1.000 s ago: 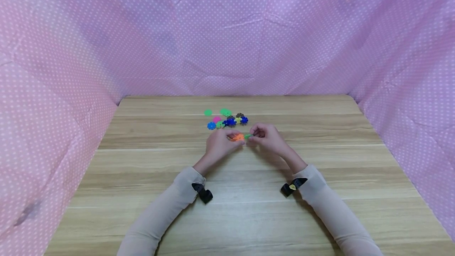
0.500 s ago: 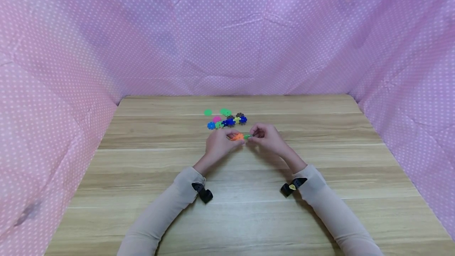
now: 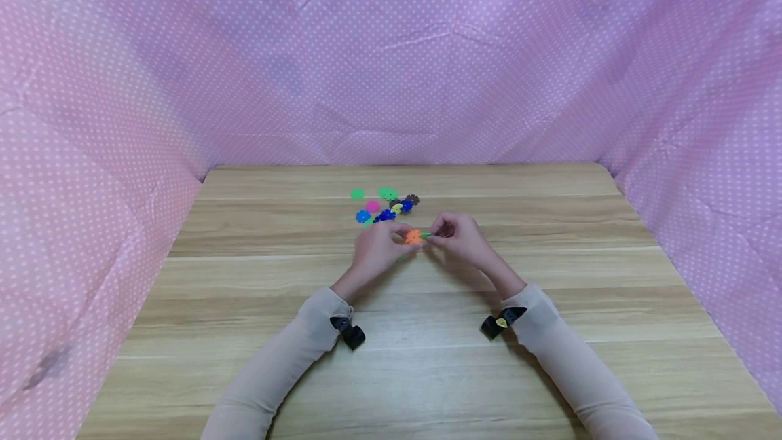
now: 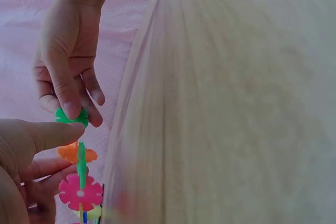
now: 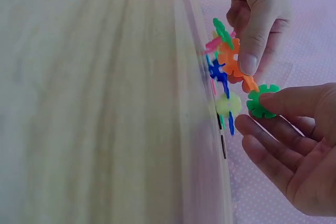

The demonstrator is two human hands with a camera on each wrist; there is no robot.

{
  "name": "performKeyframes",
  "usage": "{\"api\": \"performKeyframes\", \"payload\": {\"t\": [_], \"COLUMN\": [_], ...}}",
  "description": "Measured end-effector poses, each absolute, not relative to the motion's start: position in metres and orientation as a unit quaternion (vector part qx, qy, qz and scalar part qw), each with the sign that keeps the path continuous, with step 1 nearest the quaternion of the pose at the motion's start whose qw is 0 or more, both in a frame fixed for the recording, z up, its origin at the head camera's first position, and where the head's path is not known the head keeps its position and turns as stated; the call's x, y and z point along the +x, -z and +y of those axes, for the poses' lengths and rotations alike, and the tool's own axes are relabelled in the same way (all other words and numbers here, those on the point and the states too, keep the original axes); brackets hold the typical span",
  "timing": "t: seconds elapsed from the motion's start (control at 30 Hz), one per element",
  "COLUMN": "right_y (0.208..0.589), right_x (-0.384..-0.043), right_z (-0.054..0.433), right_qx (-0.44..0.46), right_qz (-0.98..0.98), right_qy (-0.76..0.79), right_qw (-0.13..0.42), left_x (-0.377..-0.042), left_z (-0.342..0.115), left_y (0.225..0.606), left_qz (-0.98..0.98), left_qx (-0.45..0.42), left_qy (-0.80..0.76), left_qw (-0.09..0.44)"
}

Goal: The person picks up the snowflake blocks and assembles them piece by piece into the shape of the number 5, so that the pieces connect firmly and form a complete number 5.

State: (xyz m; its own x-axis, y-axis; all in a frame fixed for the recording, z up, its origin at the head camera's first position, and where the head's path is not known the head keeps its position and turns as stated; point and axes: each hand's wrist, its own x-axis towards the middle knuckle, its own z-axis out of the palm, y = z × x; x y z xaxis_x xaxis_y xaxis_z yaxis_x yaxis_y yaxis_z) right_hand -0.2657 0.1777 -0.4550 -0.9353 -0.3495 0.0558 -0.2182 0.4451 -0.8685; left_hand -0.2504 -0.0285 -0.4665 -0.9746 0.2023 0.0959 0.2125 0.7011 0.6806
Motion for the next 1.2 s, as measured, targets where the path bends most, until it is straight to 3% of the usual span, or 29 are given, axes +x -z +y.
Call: {"api": "performKeyframes", "payload": {"t": [0.17,0.5,0.77,1.2], "right_y": [0.453,0.448,0.434,0.437], "right_x": [-0.265,-0.264,-0.261,-0.260], "right_z": [0.179,0.180,0.182,0.182], "right_qx": [-0.171,-0.181,-0.212,-0.221], "right_qz": [0.844,0.837,0.828,0.824], "right_qy": [0.505,0.514,0.519,0.520], "right_qw": [0.061,0.053,0.019,0.042], "left_x": [-0.251,-0.253,-0.251,-0.248], "left_z": [-0.028,-0.031,-0.030,-0.028], "left_y": [0.465,0.459,0.447,0.448], "left_qz": [-0.923,-0.870,-0.852,-0.857], "left_qx": [-0.134,-0.162,-0.188,-0.197], "left_qy": [0.359,0.463,0.489,0.476], "left_qw": [0.027,-0.039,-0.019,-0.022]}}
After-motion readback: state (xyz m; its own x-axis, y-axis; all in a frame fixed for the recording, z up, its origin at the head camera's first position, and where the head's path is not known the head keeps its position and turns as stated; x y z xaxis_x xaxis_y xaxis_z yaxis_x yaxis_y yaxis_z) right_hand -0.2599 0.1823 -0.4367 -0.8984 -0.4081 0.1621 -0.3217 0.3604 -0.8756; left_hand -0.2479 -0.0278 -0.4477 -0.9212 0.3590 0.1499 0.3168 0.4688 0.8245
